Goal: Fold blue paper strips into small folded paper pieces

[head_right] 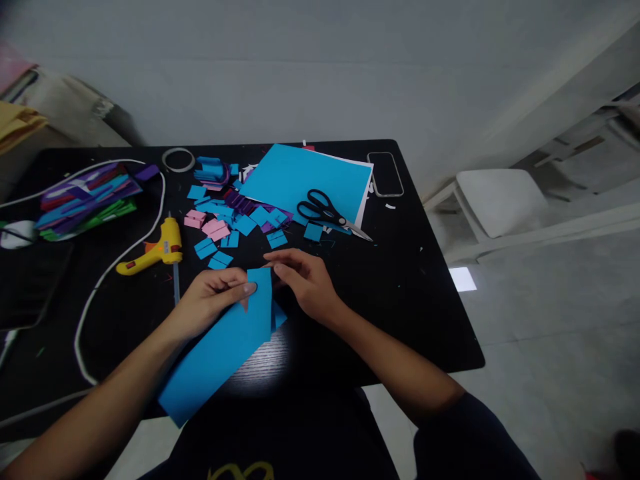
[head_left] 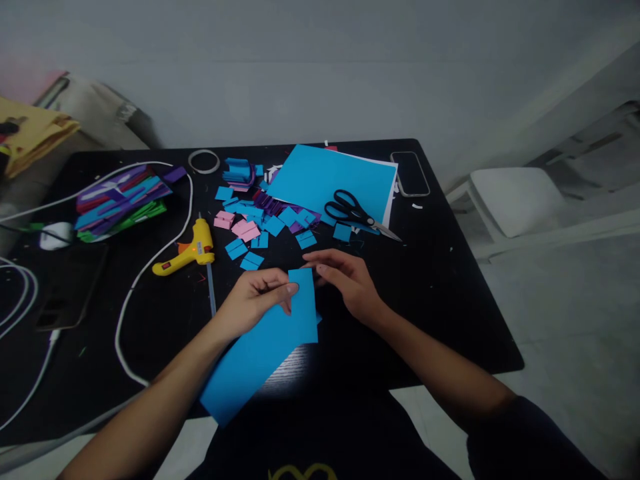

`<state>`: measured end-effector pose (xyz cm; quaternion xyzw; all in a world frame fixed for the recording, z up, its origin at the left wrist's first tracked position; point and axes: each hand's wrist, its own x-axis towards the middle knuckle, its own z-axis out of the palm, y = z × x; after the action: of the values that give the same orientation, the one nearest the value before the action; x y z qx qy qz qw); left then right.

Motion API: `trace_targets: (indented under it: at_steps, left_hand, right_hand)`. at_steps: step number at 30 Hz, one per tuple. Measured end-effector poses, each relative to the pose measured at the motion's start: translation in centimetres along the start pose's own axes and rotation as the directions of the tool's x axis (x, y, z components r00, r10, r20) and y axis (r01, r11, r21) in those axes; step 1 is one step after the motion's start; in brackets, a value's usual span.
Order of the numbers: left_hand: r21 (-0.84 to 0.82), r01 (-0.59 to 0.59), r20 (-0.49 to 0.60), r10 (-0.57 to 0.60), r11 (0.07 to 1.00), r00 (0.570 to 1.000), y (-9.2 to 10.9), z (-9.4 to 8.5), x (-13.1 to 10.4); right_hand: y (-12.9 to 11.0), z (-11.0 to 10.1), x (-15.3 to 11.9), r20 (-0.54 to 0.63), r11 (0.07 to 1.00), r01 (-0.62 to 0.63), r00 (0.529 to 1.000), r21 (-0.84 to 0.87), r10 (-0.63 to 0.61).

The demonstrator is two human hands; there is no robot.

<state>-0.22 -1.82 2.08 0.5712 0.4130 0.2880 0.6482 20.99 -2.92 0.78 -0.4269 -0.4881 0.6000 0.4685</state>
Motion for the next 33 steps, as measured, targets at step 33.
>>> trace_targets:
  at_steps: [33]
  left_hand:
    - [0.290,-0.122,-0.061,0.145,0.949,0.988,-0.70,0.16,-0.09]
  right_hand:
    - [0.23,-0.08,0.53,0.129,0.987,-0.095,0.985,-0.128,0.111]
